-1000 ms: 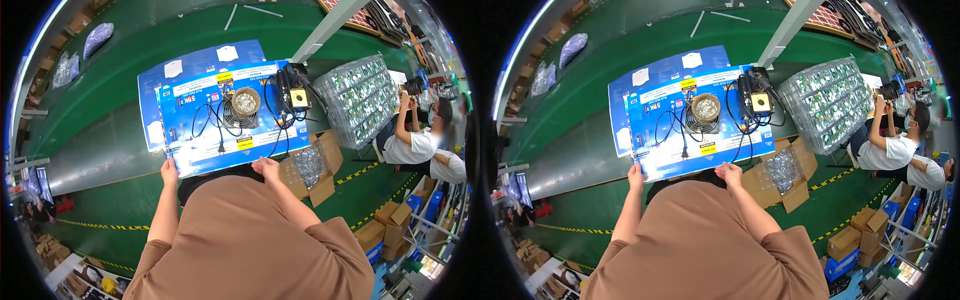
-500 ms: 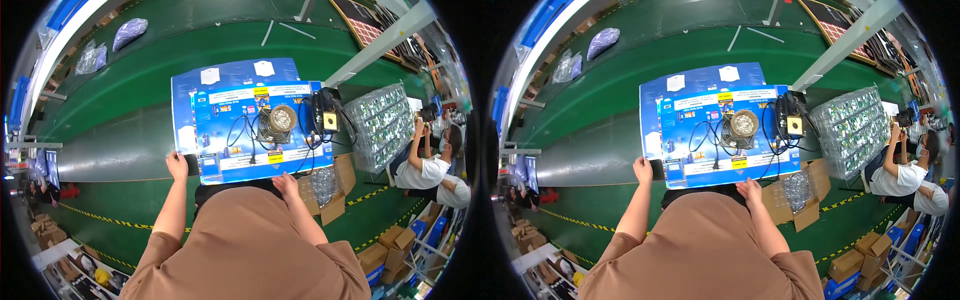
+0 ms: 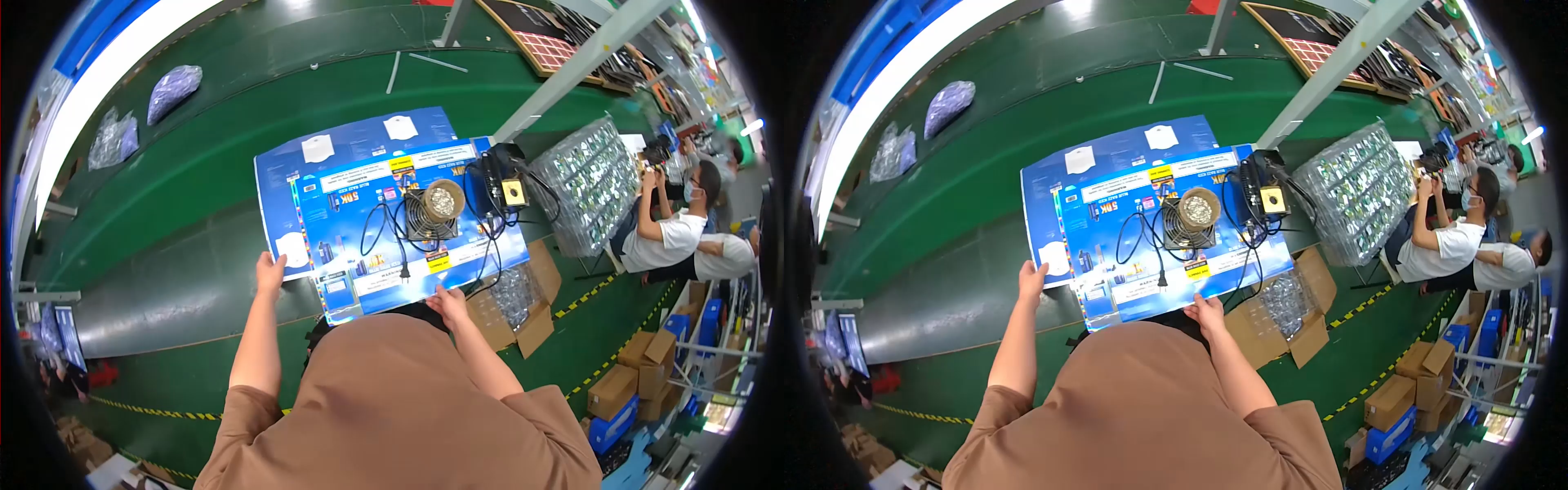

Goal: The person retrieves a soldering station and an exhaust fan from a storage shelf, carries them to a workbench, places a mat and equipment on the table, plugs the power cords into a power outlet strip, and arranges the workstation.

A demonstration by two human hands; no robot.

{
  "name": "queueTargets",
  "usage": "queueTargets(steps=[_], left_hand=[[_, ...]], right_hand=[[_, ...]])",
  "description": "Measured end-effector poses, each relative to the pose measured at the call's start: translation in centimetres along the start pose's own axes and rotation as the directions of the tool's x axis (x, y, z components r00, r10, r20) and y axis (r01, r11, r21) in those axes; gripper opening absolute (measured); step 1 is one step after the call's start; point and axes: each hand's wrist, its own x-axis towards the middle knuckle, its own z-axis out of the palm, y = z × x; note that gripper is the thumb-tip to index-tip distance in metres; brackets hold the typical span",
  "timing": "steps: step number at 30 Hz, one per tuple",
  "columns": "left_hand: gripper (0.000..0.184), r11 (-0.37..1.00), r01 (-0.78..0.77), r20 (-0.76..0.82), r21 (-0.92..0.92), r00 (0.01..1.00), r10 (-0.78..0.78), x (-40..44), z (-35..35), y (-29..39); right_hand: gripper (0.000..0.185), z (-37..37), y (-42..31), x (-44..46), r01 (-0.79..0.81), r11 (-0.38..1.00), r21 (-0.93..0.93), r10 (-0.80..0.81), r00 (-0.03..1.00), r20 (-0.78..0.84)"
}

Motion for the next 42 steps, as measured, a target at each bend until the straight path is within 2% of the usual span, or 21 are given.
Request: queueTargets(steps=[1,3,9,12,15,19,22,24,27,29,31,32,33,35,37,39,41,42], left_hand=[[0.022,1.000,-0.008,0.009,0.002,1.000,0.008,-0.2,-0.1,0.0],[0.017,0.984,-0.070,-0.009,-0.165,0.998,0.070,-0.3,-0.4,0.0],[0.014,0.972,-0.083,-0.054,-0.218,0.996,0.073,-1.4,0.3,-1.2],[0.013,0.973,-0.121,-0.168,-0.199,0.982,0.088,-0.9,-0.5,-1.9],[0.011,0.991,-0.103,-0.236,-0.088,0.969,0.080,-0.7,-3.4,0.1],[0.011,0.991,-0.114,-0.268,-0.065,0.959,0.093,1.8,-7.5,-2.5],[0.012,0.982,-0.131,-0.265,-0.134,0.960,0.092,1.7,-10.4,-4.0],[0.014,0.989,-0.138,-0.310,-0.052,0.944,0.116,1.7,-13.2,-5.5],[0.014,0.996,-0.087,-0.318,-0.002,0.945,0.082,-0.3,-17.7,-5.1],[0.013,0.995,-0.092,-0.317,-0.044,0.946,0.073,-1.7,-20.2,-5.2],[0.012,0.993,-0.119,-0.338,-0.008,0.935,0.110,-3.0,-22.9,-5.2],[0.020,0.991,-0.131,-0.354,-0.007,0.927,0.120,-4.0,-24.0,-4.8],[0.020,0.993,-0.119,-0.397,-0.007,0.912,0.106,-4.8,-24.8,-4.6],[0.036,0.981,-0.190,-0.428,-0.039,0.891,0.155,-6.7,-26.6,-4.5],[0.044,0.974,-0.153,-0.447,-0.167,0.893,0.064,-8.7,-28.4,-4.5],[0.041,0.951,-0.165,-0.481,-0.261,0.877,0.020,-11.2,-29.6,-3.8],[0.039,0.935,-0.187,-0.573,-0.302,0.819,-0.022,-12.9,-30.5,-5.4],[0.037,0.909,-0.163,-0.588,-0.384,0.802,-0.105,-13.9,-30.7,-5.6]], right_hand=[[0.025,0.0,0.3,0.1,0.005,1.000,0.009,-0.005,1.000,-0.007],[0.024,0.3,0.4,0.5,0.040,0.998,-0.056,-0.041,0.999,-0.019],[0.023,-0.1,-0.3,1.3,0.051,0.998,-0.025,-0.051,0.999,-0.016],[0.021,-0.1,-0.7,0.8,0.058,0.998,0.026,-0.058,0.998,-0.021],[0.020,-0.2,-0.8,0.3,0.009,0.996,0.087,-0.005,0.999,-0.045],[0.020,-0.1,-0.2,0.4,-0.029,0.993,0.113,0.031,0.999,-0.023],[0.022,0.2,-0.1,0.0,-0.016,0.995,0.101,0.018,1.000,-0.020],[0.024,0.6,0.0,-0.1,0.006,0.996,0.089,-0.003,0.999,-0.032],[0.025,0.8,0.3,0.2,0.010,0.998,0.055,-0.006,0.997,-0.073],[0.023,0.7,0.6,0.2,0.048,0.999,0.021,-0.046,0.996,-0.070],[0.021,0.7,0.3,0.1,0.014,1.000,0.002,-0.014,0.998,-0.055],[0.022,0.6,0.5,0.3,-0.001,1.000,0.008,0.001,0.999,-0.044],[0.024,0.5,0.6,0.6,-0.014,1.000,0.010,0.014,1.000,-0.027],[0.028,0.4,-0.1,0.1,-0.058,0.997,-0.056,0.058,0.998,-0.007],[0.029,-0.8,-0.3,0.6,-0.101,0.983,-0.156,0.112,0.992,0.057],[0.026,-1.9,-1.0,0.7,-0.079,0.939,-0.336,0.138,0.978,0.156],[0.033,-2.7,-2.5,1.1,0.048,0.805,-0.592,0.203,0.915,0.350],[0.036,-1.7,-3.3,0.4,0.095,0.737,-0.669,0.171,0.931,0.321]])
